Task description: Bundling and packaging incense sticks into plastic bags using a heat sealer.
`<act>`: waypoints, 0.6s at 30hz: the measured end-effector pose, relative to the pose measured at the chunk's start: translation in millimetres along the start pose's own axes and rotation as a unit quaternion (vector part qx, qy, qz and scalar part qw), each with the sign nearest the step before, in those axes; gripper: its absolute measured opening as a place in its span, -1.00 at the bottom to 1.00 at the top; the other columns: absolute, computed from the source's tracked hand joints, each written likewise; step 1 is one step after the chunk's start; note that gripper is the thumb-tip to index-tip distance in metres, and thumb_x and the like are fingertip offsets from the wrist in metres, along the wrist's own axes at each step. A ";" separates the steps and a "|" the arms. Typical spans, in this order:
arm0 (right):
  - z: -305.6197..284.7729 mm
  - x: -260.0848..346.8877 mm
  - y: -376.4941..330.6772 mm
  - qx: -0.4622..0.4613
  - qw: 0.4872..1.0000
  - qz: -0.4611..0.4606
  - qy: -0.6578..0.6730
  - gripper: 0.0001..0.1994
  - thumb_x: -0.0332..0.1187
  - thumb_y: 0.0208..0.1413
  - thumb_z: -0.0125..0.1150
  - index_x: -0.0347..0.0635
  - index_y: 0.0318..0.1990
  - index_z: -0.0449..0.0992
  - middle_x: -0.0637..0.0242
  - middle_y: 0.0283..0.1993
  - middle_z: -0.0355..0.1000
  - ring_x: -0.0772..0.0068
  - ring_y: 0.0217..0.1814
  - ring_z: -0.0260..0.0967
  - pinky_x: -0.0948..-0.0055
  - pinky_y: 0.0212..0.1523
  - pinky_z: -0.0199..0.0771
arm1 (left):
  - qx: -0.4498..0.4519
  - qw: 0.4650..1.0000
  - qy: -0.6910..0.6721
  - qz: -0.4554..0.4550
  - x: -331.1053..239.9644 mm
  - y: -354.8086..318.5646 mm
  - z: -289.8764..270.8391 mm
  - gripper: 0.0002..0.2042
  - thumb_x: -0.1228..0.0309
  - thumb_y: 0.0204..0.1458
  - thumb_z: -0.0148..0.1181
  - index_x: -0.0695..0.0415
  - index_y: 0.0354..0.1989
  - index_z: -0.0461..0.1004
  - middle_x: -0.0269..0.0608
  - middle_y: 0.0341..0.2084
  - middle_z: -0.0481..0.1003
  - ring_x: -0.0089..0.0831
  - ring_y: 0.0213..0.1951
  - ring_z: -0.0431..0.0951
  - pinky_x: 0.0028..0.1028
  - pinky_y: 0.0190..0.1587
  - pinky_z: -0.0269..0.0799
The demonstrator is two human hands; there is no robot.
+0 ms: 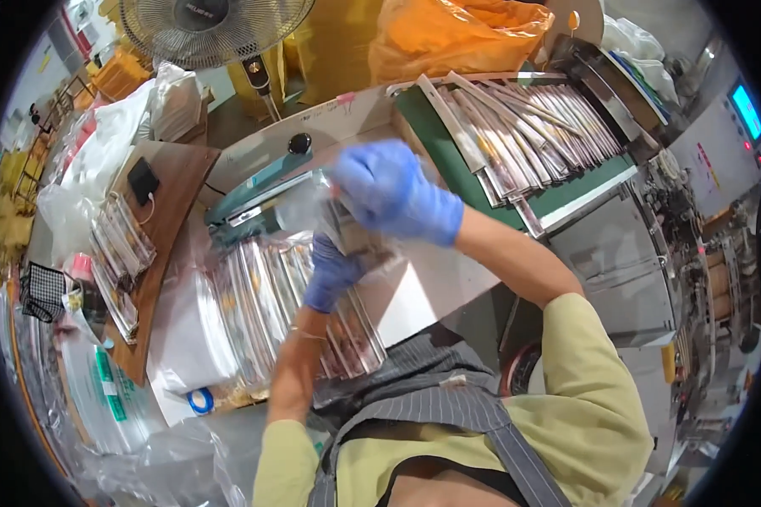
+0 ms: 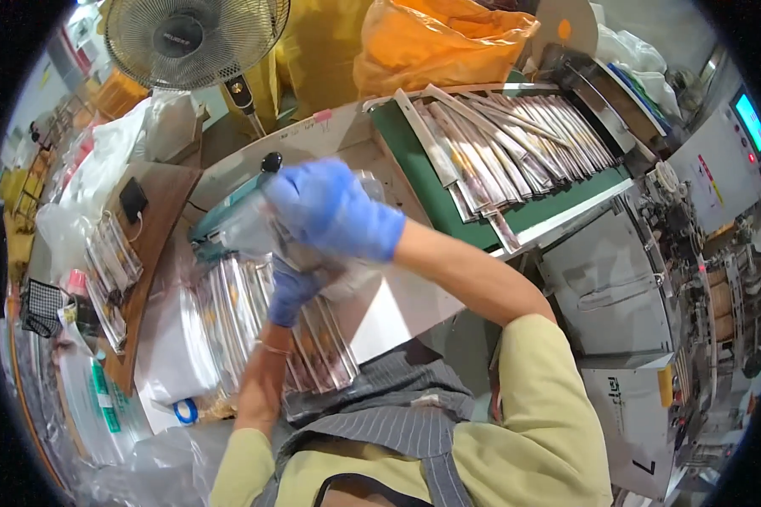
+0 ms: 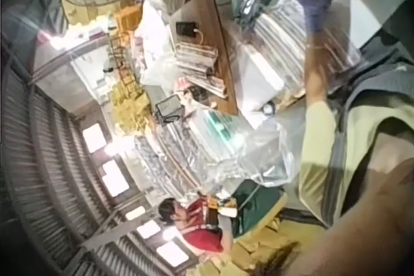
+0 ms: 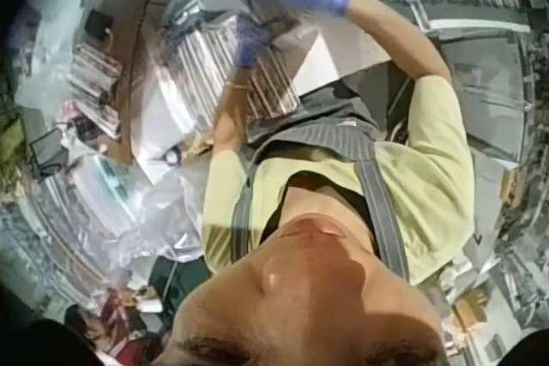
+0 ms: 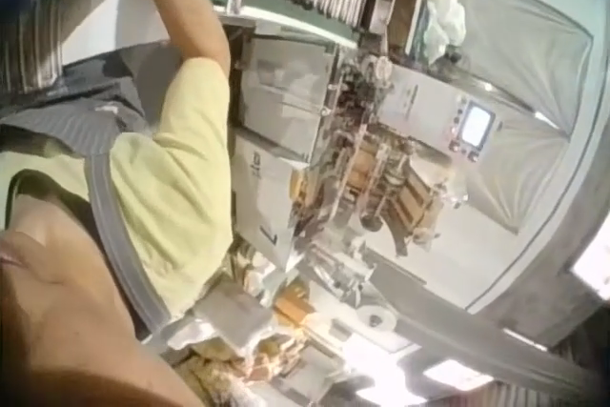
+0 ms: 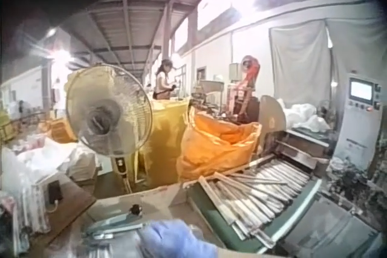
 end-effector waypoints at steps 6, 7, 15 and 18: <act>133.6 -129.0 23.1 -0.044 0.944 0.325 0.027 -0.90 -0.37 0.02 -0.02 -0.18 -0.38 0.39 0.01 -0.49 0.36 0.03 -0.42 0.35 0.28 -0.43 0.32 | -0.030 0.936 -0.101 -0.335 128.8 -4.7 -16.6 -0.71 0.45 -0.37 0.40 0.16 -0.39 0.49 -0.35 -0.53 0.48 -0.59 -0.47 0.43 -0.55 -0.37 0.36; 156.3 -135.1 21.3 -0.025 0.907 0.415 0.071 -0.87 -0.34 0.06 -0.03 -0.18 -0.36 0.40 0.02 -0.48 0.36 0.06 -0.42 0.35 0.30 -0.42 0.32 | -0.037 0.919 -0.132 -0.369 139.0 -4.6 -17.3 -0.71 0.44 -0.35 0.39 0.18 -0.39 0.49 -0.35 -0.51 0.48 -0.59 -0.47 0.42 -0.55 -0.36 0.35; 161.4 -74.5 76.9 -0.265 0.943 0.198 -0.017 -0.70 -0.31 -0.11 0.10 -0.19 -0.18 0.38 0.14 -0.41 0.40 0.17 -0.34 0.34 0.30 -0.25 0.32 | -0.024 0.919 -0.116 -0.377 141.5 -15.5 -155.7 -0.70 0.26 -0.10 0.16 0.24 -0.28 0.50 -0.26 -0.35 0.50 -0.55 -0.23 0.43 -0.56 -0.12 0.30; 184.5 -119.3 31.4 -0.132 0.827 0.483 0.254 -0.74 -0.32 -0.07 0.09 -0.23 -0.21 0.39 0.16 -0.41 0.40 0.32 -0.38 0.33 0.40 -0.28 0.33 | -0.007 0.886 -0.044 -0.462 139.3 -25.7 -143.1 -0.72 0.29 -0.06 0.11 0.25 -0.26 0.50 -0.17 -0.28 0.50 -0.48 -0.21 0.47 -0.54 -0.10 0.31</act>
Point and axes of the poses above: each hand's wrist, its own y-axis towards the middle knuckle, its own z-axis out of the palm, x = y × z, the point moved 3 cm from there along y, towards the middle knuckle
